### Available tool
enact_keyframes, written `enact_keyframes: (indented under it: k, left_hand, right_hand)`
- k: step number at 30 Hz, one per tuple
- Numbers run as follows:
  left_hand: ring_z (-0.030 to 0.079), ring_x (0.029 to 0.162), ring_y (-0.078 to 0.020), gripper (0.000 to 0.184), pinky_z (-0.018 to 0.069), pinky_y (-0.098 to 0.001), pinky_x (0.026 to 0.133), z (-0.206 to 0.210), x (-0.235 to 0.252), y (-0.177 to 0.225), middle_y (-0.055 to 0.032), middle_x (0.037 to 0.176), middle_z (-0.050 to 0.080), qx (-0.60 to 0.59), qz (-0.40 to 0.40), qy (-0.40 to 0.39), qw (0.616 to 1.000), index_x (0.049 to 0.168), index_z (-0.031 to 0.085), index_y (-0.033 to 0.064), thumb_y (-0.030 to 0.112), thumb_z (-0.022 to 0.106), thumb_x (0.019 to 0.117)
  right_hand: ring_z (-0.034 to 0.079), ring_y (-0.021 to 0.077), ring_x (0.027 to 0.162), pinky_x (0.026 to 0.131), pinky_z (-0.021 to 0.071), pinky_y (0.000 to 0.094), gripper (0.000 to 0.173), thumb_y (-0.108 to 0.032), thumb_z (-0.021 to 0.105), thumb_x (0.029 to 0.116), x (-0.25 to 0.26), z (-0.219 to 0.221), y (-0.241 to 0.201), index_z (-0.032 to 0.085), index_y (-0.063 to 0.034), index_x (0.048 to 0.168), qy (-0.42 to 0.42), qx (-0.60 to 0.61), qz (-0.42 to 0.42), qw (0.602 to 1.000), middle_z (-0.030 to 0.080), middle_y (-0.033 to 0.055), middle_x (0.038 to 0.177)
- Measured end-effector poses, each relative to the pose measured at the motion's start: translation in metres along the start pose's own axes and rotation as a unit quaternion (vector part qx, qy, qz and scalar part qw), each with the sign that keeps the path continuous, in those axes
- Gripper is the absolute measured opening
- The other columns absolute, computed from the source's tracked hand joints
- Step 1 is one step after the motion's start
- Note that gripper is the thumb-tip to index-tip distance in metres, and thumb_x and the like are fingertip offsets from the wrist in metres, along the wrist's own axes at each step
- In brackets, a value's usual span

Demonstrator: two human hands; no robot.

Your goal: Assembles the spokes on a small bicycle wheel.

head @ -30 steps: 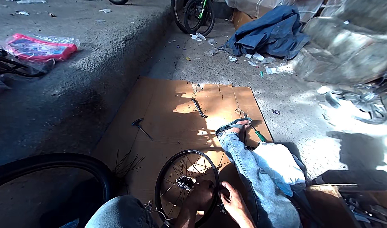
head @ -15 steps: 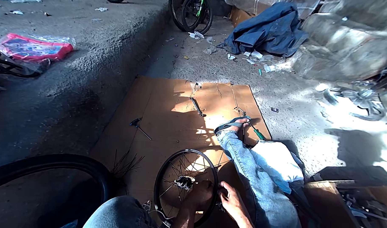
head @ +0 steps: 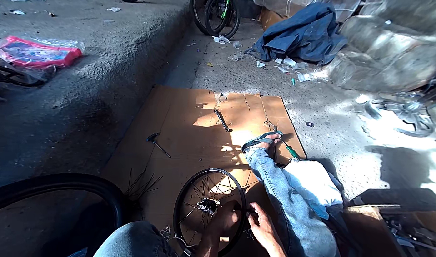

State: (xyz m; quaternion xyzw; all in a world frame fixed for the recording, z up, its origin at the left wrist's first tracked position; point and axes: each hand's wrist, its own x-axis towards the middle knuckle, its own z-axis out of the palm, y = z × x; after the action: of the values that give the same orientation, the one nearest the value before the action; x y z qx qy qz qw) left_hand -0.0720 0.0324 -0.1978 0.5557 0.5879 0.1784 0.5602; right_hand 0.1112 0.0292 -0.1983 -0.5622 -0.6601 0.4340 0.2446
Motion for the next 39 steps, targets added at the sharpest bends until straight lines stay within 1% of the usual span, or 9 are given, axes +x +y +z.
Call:
enact_keyframes:
  k: [6,11,16,20,25,29,32,35,39]
  left_hand:
    - [0.063,0.117,-0.0330,0.042,0.0469,-0.0540,0.104,-0.003,-0.002,0.006,-0.0222,0.121,0.067,0.056,-0.008,-0.011,0.998,0.121,0.066,-0.0016,0.027,0.038,0.1100]
    - [0.064,0.110,-0.0303,0.032,0.0501,-0.0507,0.099,-0.003,0.000,0.001,-0.0205,0.116,0.067,-0.005,0.021,0.007,1.000,0.119,0.065,-0.0020,0.022,0.052,0.1013]
    - [0.065,0.110,-0.0319,0.040,0.0488,-0.0532,0.100,-0.002,0.001,0.004,-0.0209,0.113,0.068,0.047,0.004,-0.005,0.999,0.118,0.066,-0.0014,0.027,0.038,0.1092]
    - [0.064,0.111,-0.0304,0.032,0.0496,-0.0511,0.100,-0.001,0.000,0.002,-0.0198,0.116,0.067,0.009,0.016,0.014,1.000,0.119,0.065,-0.0009,0.022,0.049,0.1033]
    - [0.064,0.113,-0.0319,0.041,0.0475,-0.0526,0.102,-0.001,0.000,0.004,-0.0212,0.117,0.067,0.046,0.014,0.002,0.999,0.120,0.065,-0.0018,0.026,0.037,0.1096]
    - [0.063,0.116,-0.0308,0.033,0.0485,-0.0518,0.103,0.004,0.000,0.005,-0.0199,0.121,0.066,0.040,0.009,0.033,0.999,0.122,0.065,0.0005,0.023,0.048,0.1043]
    - [0.062,0.119,-0.0315,0.036,0.0457,-0.0521,0.106,0.004,-0.001,0.006,-0.0214,0.124,0.065,0.054,0.019,0.038,0.998,0.121,0.066,-0.0019,0.022,0.043,0.1074]
    - [0.061,0.119,-0.0309,0.036,0.0431,-0.0565,0.106,0.011,0.000,0.001,-0.0175,0.120,0.066,0.093,0.029,0.098,0.990,0.118,0.067,0.0023,0.027,0.045,0.1043]
    - [0.057,0.127,-0.0342,0.035,0.0425,-0.0568,0.108,0.021,-0.022,0.017,-0.0160,0.128,0.064,0.140,-0.111,0.327,0.928,0.123,0.069,0.0054,0.025,0.059,0.0946]
  right_hand:
    - [0.068,0.0115,0.102,0.090,0.0571,0.0308,0.031,-0.012,0.059,0.0928,0.000,0.003,0.000,0.065,-0.0044,0.122,0.012,0.030,-0.020,0.999,0.070,0.0067,0.112]
    - [0.068,0.0132,0.105,0.092,0.0572,0.0335,0.034,-0.012,0.061,0.0918,0.002,0.004,0.004,0.063,-0.0046,0.125,0.019,0.021,-0.018,0.999,0.070,0.0074,0.115]
    - [0.068,0.0110,0.103,0.091,0.0576,0.0312,0.032,-0.012,0.061,0.0912,0.003,0.006,0.004,0.064,-0.0057,0.123,0.020,0.031,-0.029,0.999,0.070,0.0053,0.113]
    - [0.068,0.0133,0.105,0.091,0.0577,0.0335,0.037,-0.011,0.061,0.0906,0.002,0.004,0.003,0.062,-0.0051,0.127,0.016,0.039,-0.010,0.999,0.069,0.0074,0.117]
    - [0.069,0.0134,0.100,0.084,0.0597,0.0316,0.038,-0.012,0.062,0.0908,0.001,0.006,-0.001,0.060,-0.0040,0.129,0.022,0.071,0.001,0.997,0.068,0.0087,0.118]
    - [0.068,0.0143,0.105,0.089,0.0582,0.0337,0.039,-0.010,0.060,0.0905,0.000,0.007,0.000,0.061,-0.0046,0.130,0.033,0.071,0.018,0.997,0.068,0.0085,0.119]
    - [0.066,0.0132,0.108,0.093,0.0561,0.0320,0.035,-0.021,0.057,0.0990,-0.002,0.008,-0.006,0.061,-0.0043,0.130,0.046,0.087,0.016,0.995,0.068,0.0085,0.121]
    - [0.067,0.0136,0.106,0.091,0.0569,0.0333,0.048,-0.038,0.064,0.0982,-0.003,0.012,-0.008,0.059,-0.0059,0.134,0.049,0.080,0.015,0.995,0.068,0.0086,0.121]
    - [0.066,0.0137,0.112,0.092,0.0584,0.0319,0.054,-0.029,0.072,0.0941,0.000,0.012,-0.009,0.054,-0.0069,0.140,0.025,0.089,0.053,0.994,0.062,0.0110,0.134]
